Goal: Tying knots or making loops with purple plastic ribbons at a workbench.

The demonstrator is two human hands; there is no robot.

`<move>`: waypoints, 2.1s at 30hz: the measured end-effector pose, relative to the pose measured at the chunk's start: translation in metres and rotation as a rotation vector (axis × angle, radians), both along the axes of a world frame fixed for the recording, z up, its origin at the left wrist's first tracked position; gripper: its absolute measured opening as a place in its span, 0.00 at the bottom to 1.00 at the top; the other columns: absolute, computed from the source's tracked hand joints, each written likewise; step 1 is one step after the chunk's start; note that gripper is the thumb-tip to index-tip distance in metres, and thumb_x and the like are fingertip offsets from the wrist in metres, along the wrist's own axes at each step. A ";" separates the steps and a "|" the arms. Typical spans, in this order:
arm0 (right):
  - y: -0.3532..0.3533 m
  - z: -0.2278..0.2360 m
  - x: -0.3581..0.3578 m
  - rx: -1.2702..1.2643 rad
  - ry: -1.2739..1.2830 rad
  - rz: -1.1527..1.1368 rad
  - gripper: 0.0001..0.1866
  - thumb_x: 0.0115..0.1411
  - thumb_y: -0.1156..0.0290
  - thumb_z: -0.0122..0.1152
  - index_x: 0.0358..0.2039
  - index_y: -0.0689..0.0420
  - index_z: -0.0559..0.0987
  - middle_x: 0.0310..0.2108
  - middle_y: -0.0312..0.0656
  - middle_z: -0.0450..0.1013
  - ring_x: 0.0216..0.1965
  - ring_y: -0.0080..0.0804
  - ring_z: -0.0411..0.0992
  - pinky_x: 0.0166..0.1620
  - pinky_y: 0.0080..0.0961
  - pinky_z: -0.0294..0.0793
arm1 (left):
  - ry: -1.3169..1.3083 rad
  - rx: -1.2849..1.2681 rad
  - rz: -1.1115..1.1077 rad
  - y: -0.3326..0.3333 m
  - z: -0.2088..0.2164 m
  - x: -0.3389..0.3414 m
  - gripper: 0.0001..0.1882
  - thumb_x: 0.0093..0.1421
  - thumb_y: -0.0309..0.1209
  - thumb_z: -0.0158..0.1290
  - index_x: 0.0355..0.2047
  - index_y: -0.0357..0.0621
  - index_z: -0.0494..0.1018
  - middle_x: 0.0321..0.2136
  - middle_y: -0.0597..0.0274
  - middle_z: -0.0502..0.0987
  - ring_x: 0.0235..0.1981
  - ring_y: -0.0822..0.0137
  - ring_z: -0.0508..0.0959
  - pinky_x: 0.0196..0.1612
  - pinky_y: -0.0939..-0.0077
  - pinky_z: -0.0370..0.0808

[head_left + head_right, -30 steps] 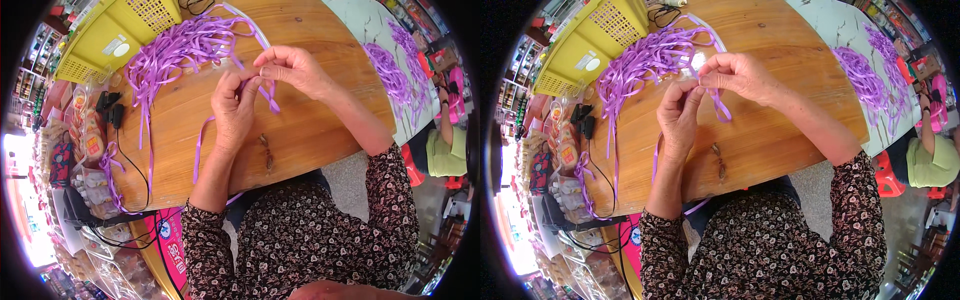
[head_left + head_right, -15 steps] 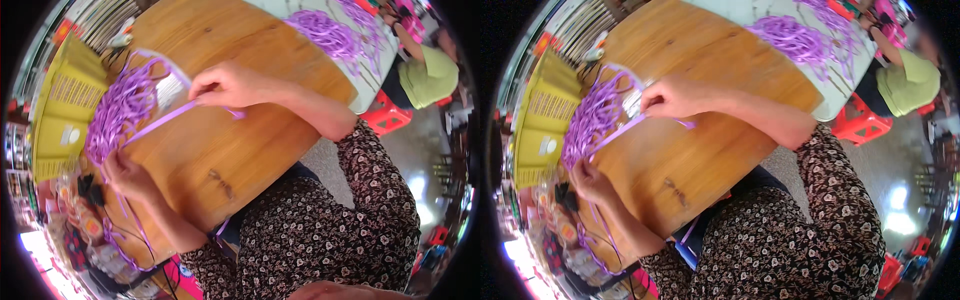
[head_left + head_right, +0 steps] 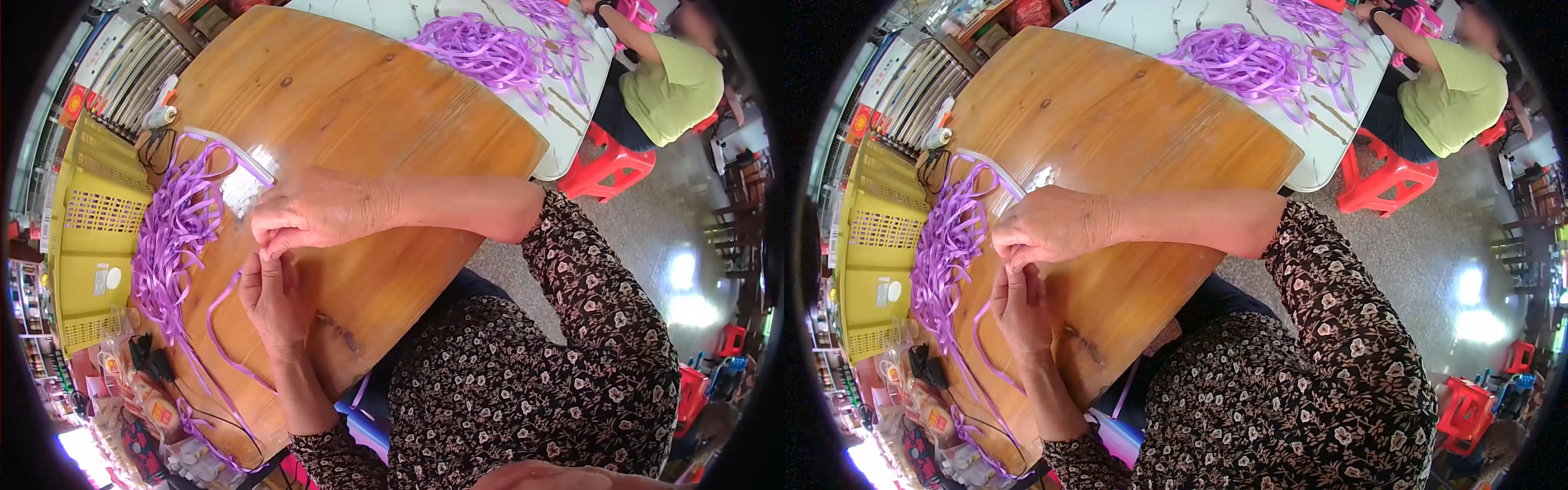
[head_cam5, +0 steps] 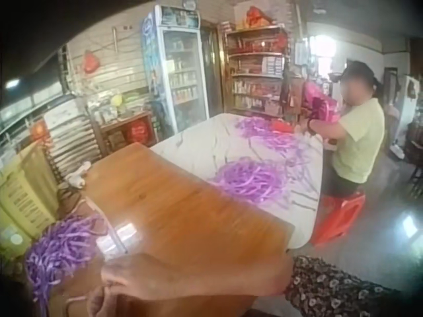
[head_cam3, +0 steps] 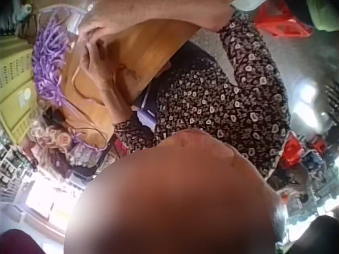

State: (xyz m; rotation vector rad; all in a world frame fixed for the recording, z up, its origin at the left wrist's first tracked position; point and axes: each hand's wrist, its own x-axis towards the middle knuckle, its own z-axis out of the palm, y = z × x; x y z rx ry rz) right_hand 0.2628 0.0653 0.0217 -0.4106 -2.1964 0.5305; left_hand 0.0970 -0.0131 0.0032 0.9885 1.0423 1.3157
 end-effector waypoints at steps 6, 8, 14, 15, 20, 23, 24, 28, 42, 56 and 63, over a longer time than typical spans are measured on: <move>0.012 -0.007 0.010 0.065 -0.129 0.005 0.07 0.53 0.66 0.60 0.29 0.55 0.77 0.28 0.41 0.72 0.26 0.41 0.72 0.28 0.32 0.72 | 0.372 0.202 0.284 0.004 0.001 -0.014 0.05 0.61 0.24 0.50 0.28 0.37 0.74 0.23 0.70 0.70 0.24 0.81 0.65 0.28 0.88 0.62; 0.019 -0.009 0.015 0.070 -0.114 0.007 0.07 0.53 0.67 0.60 0.30 0.55 0.78 0.29 0.41 0.72 0.27 0.41 0.73 0.29 0.32 0.72 | 0.518 0.272 0.341 0.008 0.005 -0.015 0.05 0.60 0.22 0.50 0.26 0.36 0.73 0.22 0.69 0.69 0.23 0.81 0.65 0.27 0.87 0.63; 0.023 -0.002 0.014 0.041 -0.115 -0.034 0.06 0.54 0.73 0.59 0.33 0.58 0.79 0.28 0.41 0.73 0.29 0.38 0.73 0.31 0.28 0.72 | 0.581 0.285 0.438 0.007 0.005 -0.018 0.05 0.58 0.23 0.53 0.26 0.34 0.73 0.20 0.69 0.66 0.21 0.81 0.65 0.23 0.88 0.61; 0.022 -0.001 0.014 0.033 -0.111 -0.015 0.06 0.54 0.73 0.59 0.33 0.58 0.79 0.28 0.41 0.73 0.29 0.38 0.73 0.31 0.28 0.72 | 0.598 0.272 0.436 0.007 0.006 -0.019 0.05 0.58 0.23 0.53 0.26 0.34 0.73 0.20 0.70 0.66 0.21 0.81 0.65 0.23 0.88 0.61; 0.020 0.003 0.015 -0.057 -0.206 -0.047 0.06 0.54 0.73 0.60 0.33 0.59 0.79 0.27 0.41 0.73 0.29 0.36 0.73 0.31 0.26 0.71 | 0.748 0.338 0.491 0.004 0.010 -0.025 0.02 0.57 0.22 0.54 0.28 0.36 0.74 0.24 0.66 0.69 0.22 0.79 0.68 0.24 0.87 0.62; 0.021 0.001 0.016 -0.087 -0.261 -0.057 0.06 0.53 0.74 0.60 0.32 0.60 0.79 0.27 0.41 0.74 0.29 0.34 0.73 0.31 0.26 0.70 | 1.222 0.581 0.594 0.009 0.012 -0.025 0.06 0.55 0.19 0.53 0.34 0.38 0.74 0.30 0.60 0.72 0.29 0.72 0.72 0.29 0.83 0.65; 0.021 0.002 0.014 -0.088 -0.261 -0.051 0.06 0.53 0.74 0.60 0.32 0.60 0.79 0.27 0.41 0.74 0.29 0.34 0.73 0.31 0.26 0.70 | 1.525 0.784 0.683 0.012 0.012 -0.024 0.10 0.53 0.17 0.52 0.37 0.39 0.73 0.34 0.57 0.73 0.33 0.67 0.74 0.32 0.80 0.67; 0.014 0.005 0.008 -0.259 -0.211 0.060 0.05 0.53 0.75 0.61 0.31 0.60 0.78 0.26 0.40 0.74 0.28 0.32 0.73 0.31 0.25 0.70 | 0.816 0.736 0.338 0.012 -0.003 -0.015 0.15 0.54 0.17 0.51 0.44 0.40 0.71 0.39 0.56 0.74 0.41 0.63 0.73 0.42 0.78 0.68; 0.005 0.000 0.004 -0.294 -0.145 0.017 0.05 0.54 0.76 0.61 0.33 0.60 0.77 0.26 0.35 0.75 0.29 0.21 0.72 0.32 0.17 0.70 | 0.224 0.089 0.094 -0.001 -0.005 -0.007 0.04 0.56 0.24 0.55 0.33 0.37 0.75 0.28 0.70 0.74 0.29 0.82 0.69 0.33 0.88 0.67; 0.008 0.006 0.002 0.121 -0.057 -0.008 0.12 0.48 0.74 0.65 0.35 0.59 0.79 0.30 0.37 0.74 0.33 0.30 0.72 0.35 0.22 0.71 | 0.141 -0.031 0.173 -0.004 0.010 -0.008 0.04 0.57 0.26 0.56 0.31 0.38 0.76 0.25 0.74 0.73 0.27 0.84 0.67 0.30 0.90 0.63; -0.001 -0.001 -0.001 0.285 -0.135 -0.010 0.11 0.45 0.76 0.65 0.33 0.57 0.80 0.29 0.36 0.72 0.30 0.32 0.69 0.36 0.28 0.69 | 0.084 -0.121 0.169 -0.005 0.011 -0.004 0.04 0.57 0.26 0.56 0.31 0.37 0.75 0.26 0.72 0.75 0.28 0.84 0.68 0.30 0.88 0.65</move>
